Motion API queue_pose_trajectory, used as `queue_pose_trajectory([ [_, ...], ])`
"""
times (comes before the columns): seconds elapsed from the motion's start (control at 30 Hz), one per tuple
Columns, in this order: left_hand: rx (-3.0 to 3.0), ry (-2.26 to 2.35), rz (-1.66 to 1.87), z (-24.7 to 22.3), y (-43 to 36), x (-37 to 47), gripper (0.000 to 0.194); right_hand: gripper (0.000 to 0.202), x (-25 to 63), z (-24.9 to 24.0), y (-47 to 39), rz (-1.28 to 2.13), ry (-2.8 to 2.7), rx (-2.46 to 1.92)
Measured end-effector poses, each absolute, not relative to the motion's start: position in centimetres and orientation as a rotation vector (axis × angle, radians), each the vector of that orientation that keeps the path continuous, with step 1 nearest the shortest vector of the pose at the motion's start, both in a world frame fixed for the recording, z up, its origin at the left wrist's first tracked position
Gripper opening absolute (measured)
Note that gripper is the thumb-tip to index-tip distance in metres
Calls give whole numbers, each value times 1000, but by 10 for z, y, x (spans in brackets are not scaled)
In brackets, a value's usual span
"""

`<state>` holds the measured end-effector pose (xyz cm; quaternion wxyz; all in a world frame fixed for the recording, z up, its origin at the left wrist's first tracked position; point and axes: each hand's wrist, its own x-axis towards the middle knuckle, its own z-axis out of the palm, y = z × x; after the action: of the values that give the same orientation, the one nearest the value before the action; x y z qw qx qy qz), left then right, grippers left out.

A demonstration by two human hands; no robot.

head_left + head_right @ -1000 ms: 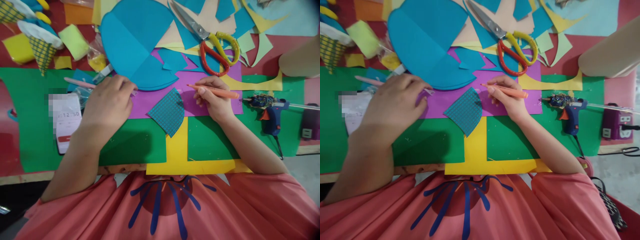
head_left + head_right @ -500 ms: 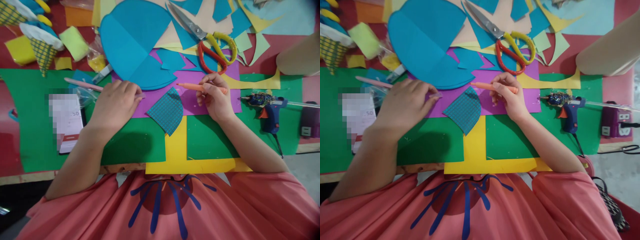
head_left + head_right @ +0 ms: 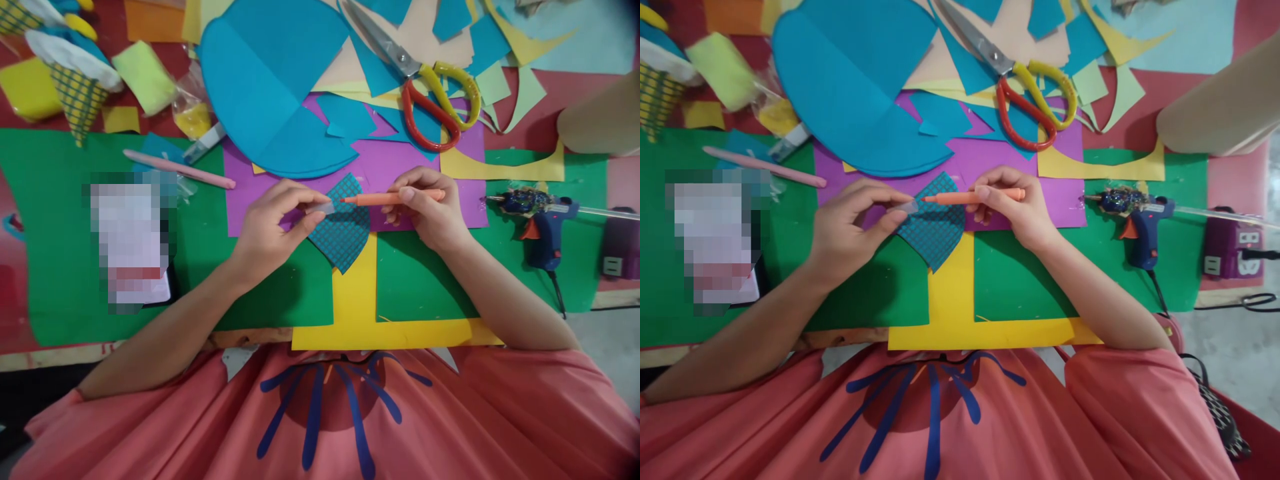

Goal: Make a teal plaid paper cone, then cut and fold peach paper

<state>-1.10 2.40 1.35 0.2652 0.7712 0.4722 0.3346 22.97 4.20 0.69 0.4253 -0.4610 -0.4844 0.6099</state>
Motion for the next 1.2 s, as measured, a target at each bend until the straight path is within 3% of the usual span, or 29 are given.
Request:
queue_pose_trajectory([
  [0.47,2182,1276,895,11,16,-11,21,32,225,8,31,1719,-1335,-1026],
  [0.67,2200,1033,827,13,8,-4,30,18,219,12,20,1750,-1434,-908],
  [0.83,2131,1022,704,11,4,-4,36,22,215,12,8,1762,-1506,-876],
  [1.2,1898,968,769,13,4,-3,23,23,215,6,7,1578,-1719,-853],
])
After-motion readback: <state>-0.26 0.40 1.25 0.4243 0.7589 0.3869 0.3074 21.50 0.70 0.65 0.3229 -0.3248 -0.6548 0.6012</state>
